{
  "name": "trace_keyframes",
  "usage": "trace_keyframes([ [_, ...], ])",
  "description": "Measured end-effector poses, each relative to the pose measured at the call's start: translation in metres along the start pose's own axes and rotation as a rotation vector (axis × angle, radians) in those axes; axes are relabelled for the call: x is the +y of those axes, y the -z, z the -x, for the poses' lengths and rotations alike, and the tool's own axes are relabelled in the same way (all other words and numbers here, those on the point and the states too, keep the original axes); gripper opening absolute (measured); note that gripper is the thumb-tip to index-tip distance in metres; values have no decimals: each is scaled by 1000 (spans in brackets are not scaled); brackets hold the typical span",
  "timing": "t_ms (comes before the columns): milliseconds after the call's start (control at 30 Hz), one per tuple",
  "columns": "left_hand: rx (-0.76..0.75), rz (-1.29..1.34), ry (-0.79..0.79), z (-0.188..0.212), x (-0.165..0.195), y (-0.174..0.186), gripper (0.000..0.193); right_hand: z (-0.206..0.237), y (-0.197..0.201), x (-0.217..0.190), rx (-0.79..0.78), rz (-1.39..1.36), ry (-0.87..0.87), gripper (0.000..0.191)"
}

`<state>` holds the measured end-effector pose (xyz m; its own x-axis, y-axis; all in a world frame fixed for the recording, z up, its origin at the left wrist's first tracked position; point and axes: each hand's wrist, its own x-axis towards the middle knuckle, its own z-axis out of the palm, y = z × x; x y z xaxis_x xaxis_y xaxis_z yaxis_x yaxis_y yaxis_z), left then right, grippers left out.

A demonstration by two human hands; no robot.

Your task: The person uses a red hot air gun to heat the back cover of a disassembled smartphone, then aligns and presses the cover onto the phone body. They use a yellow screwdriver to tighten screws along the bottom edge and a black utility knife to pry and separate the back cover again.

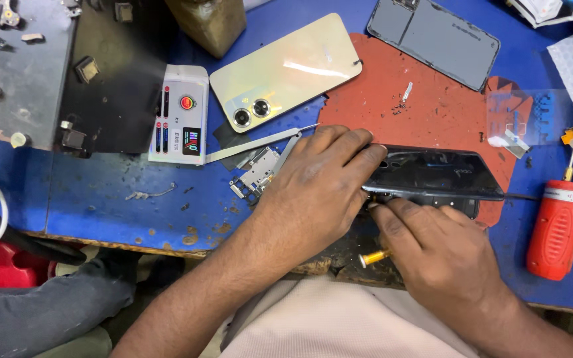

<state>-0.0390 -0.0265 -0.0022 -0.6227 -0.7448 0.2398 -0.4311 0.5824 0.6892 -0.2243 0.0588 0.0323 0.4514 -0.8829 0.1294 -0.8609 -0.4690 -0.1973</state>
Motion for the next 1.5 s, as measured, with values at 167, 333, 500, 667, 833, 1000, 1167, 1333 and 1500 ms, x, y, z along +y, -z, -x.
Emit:
trace_keyframes([
  [167,-4,-4,2,-1,0,0,42,-2,0,-3,-18,29,37,32],
  [333,1,3,-5,1,-1,1,44,-5,-6,-3,52,-50,27,30],
  [500,-4,2,-4,1,-1,1,45,-6,-10,-1,104,-87,47,34],
  [667,-1,-7,-10,1,-1,1,46,-5,-12,-1,122,-116,36,34],
  [833,-16,3,-2,2,-1,1,52,3,-15,3,129,-171,-28,34],
  [1000,-32,-1,3,2,-3,0,48,19,-14,4,230,-156,-232,26],
  [1167,-40,-10,-9,1,-3,0,49,23,-15,1,254,-195,-334,21],
  [1333,-33,2,-7,1,-3,1,48,11,-16,-7,216,-182,-193,26],
  [1500,-20,-1,-14,1,-3,0,50,0,-22,-10,205,-209,-194,25],
])
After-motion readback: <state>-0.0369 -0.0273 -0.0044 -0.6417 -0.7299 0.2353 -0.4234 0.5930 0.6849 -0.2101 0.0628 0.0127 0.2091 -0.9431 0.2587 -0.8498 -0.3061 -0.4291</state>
